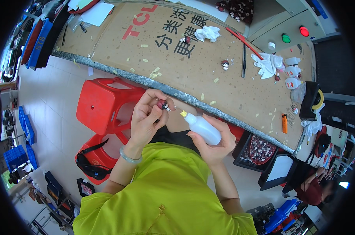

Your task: The person sits at a workbench and assembles small red and white figurines. They pick up a figurine from a blue bin, apply glue from a white bottle to its base, and attach a small white component. The person repeats this process for multiple figurines, placing the finished items into a tray on the table.

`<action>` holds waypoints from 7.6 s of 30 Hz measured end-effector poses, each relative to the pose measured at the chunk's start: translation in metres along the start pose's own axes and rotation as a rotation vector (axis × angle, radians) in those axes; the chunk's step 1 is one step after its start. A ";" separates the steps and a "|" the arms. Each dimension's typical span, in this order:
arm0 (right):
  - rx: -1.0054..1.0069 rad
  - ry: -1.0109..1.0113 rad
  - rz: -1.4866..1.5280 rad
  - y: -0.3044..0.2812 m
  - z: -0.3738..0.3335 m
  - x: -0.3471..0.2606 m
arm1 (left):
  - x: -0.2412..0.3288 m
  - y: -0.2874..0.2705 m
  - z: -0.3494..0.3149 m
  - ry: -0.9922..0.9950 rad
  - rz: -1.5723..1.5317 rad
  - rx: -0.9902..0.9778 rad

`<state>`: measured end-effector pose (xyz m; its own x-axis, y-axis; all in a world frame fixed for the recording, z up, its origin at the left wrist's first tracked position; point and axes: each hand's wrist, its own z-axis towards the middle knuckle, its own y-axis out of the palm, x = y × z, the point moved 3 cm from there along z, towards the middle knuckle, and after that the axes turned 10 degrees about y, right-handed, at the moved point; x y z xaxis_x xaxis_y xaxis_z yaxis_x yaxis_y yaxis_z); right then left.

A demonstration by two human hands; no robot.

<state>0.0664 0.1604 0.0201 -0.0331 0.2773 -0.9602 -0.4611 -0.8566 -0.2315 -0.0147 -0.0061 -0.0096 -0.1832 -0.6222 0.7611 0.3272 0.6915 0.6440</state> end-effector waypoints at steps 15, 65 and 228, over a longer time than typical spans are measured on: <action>-0.008 -0.065 -0.070 0.004 0.000 0.001 | -0.002 0.002 -0.001 0.008 0.065 0.049; -0.036 -0.233 -0.168 0.012 0.003 -0.012 | 0.001 0.000 -0.003 0.010 0.059 0.080; 0.476 -0.073 -0.008 -0.024 0.007 0.015 | 0.014 0.003 -0.018 0.226 0.226 0.043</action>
<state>0.0704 0.1885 0.0127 -0.0824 0.3271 -0.9414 -0.8160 -0.5645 -0.1247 0.0004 -0.0194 0.0014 0.1015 -0.5133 0.8522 0.2959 0.8334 0.4668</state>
